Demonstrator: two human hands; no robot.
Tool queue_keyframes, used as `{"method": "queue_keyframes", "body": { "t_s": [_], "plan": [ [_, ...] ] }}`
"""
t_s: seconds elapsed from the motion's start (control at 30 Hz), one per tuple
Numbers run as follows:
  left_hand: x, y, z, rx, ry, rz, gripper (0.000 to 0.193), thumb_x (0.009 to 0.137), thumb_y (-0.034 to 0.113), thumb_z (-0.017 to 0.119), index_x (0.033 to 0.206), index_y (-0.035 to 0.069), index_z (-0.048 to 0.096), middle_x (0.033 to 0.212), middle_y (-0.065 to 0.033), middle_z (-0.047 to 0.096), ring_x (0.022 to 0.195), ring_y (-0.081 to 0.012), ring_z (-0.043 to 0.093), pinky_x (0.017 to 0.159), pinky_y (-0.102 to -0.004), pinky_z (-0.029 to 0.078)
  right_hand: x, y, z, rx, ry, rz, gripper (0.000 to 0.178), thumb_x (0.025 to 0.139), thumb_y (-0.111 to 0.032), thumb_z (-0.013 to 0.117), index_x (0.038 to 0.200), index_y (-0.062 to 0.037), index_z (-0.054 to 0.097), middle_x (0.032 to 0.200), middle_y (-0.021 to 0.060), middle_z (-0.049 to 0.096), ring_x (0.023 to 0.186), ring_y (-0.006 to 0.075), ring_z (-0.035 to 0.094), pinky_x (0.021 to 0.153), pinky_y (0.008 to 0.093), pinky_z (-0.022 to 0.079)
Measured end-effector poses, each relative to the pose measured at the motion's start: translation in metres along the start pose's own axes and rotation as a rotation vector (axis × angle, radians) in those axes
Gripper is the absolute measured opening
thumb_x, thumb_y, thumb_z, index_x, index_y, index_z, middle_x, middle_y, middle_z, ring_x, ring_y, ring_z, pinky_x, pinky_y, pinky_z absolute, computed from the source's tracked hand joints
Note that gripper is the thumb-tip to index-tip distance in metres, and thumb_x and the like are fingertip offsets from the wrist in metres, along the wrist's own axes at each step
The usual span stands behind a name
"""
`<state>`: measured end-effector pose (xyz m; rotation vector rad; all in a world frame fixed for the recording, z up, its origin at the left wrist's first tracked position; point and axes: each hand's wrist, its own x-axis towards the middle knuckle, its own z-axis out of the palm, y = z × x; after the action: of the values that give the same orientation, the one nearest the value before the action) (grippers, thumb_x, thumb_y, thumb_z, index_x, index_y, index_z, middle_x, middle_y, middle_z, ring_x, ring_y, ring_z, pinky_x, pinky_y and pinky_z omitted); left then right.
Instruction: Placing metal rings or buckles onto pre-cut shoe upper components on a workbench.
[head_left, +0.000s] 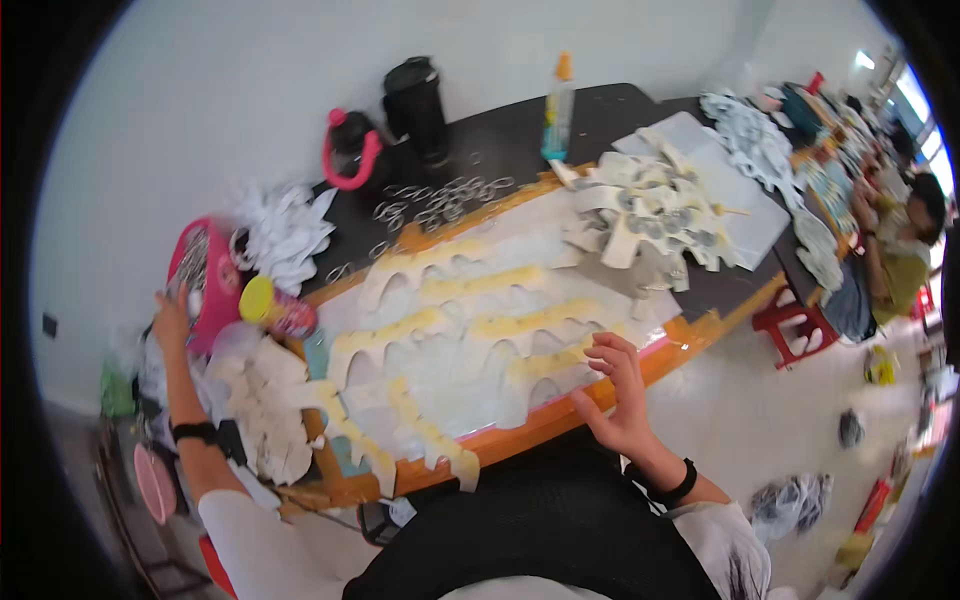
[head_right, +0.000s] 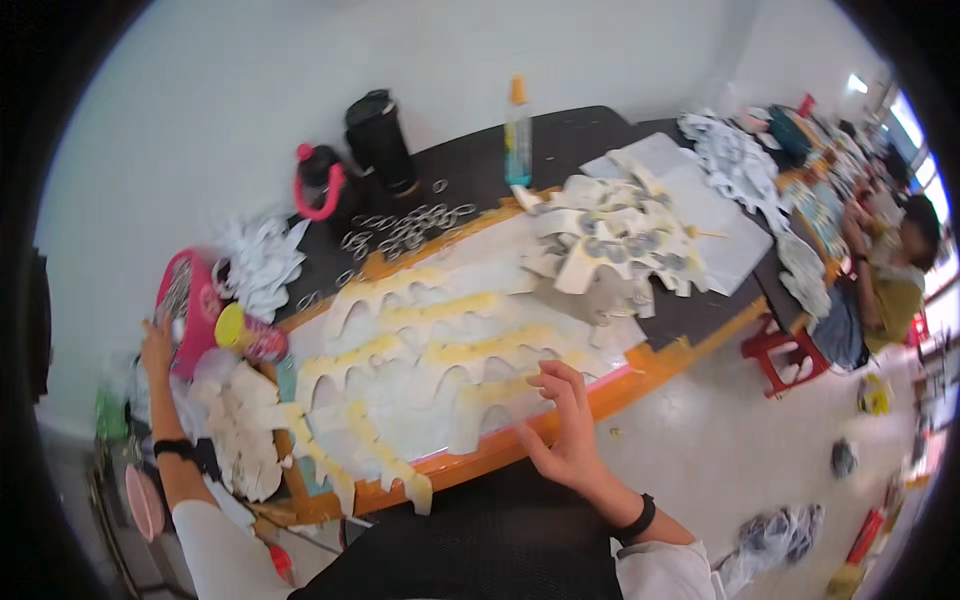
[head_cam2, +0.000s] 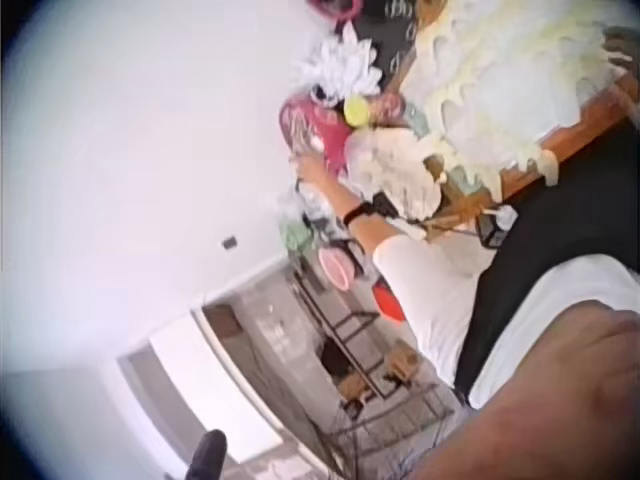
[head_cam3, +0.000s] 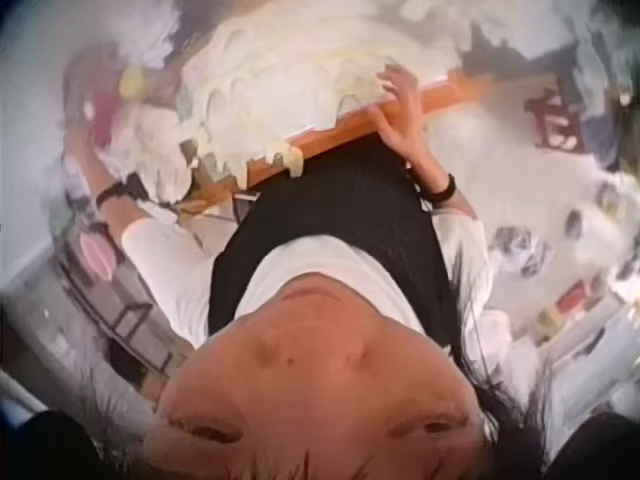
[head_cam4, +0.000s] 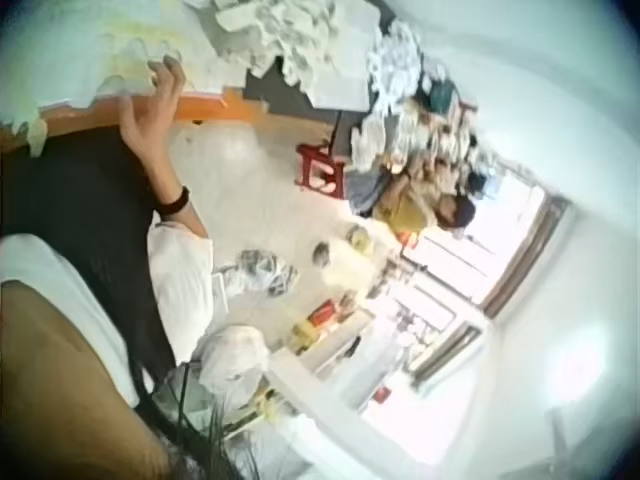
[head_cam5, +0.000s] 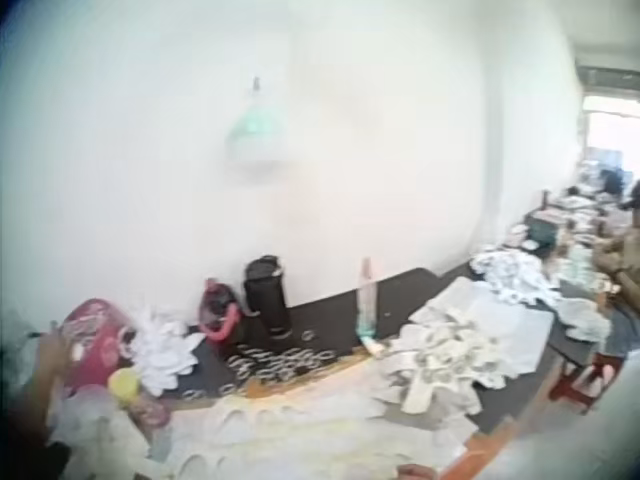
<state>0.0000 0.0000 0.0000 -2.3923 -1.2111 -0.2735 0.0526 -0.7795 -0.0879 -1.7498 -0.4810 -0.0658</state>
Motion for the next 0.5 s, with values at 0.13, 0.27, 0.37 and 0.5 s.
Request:
{"method": "queue_keyframes", "body": {
  "t_s": [0.13,0.27,0.37,0.5],
  "plan": [
    [-0.094,0.109,0.095,-0.231,-0.139,0.056,0.078,0.094,0.062,0.033,0.141,-0.001,0.030,0.119,-0.0339,0.055,0.100,-0.0486,0.059,0.088,-0.0524,0.046,0.005,0.003,-0.079,-0.389,0.079,-0.032,0.045,0.074,-0.007,0.067,0.117,-0.0068,0.054,0.129,0.0196,0.043,0.120,0.0340,0.047,0.096,0.0393,0.042],
    [-0.004,0.002,0.014,-0.383,0.116,-0.037,0.080,0.092,0.065,0.035,0.139,0.001,0.034,0.105,-0.0334,0.062,0.098,-0.0499,0.059,0.083,-0.0537,0.046,0.045,0.033,-0.075,-0.578,0.165,-0.155,0.043,0.074,-0.006,0.068,0.115,-0.0097,0.057,0.128,0.0185,0.045,0.115,0.0369,0.048,0.093,0.0416,0.043],
    [-0.002,0.008,0.009,-0.420,0.043,-0.017,0.074,0.094,0.059,0.037,0.141,0.001,0.032,0.114,-0.0323,0.059,0.104,-0.0483,0.057,0.086,-0.0526,0.045,0.075,0.048,-0.112,-0.848,0.086,-0.049,0.050,0.073,-0.009,0.072,0.120,-0.0111,0.055,0.127,0.0188,0.046,0.114,0.0385,0.048,0.094,0.0408,0.044],
    [-0.032,0.011,-0.017,0.038,0.137,0.331,0.063,0.099,0.047,0.039,0.142,0.001,0.033,0.135,-0.0274,0.047,0.118,-0.0438,0.051,0.096,-0.0476,0.041,0.110,0.057,-0.140,-1.018,-0.084,-0.133,0.062,0.074,-0.021,0.074,0.132,-0.0208,0.050,0.137,0.0171,0.041,0.124,0.0388,0.041,0.099,0.0483,0.041]
  ]
}}
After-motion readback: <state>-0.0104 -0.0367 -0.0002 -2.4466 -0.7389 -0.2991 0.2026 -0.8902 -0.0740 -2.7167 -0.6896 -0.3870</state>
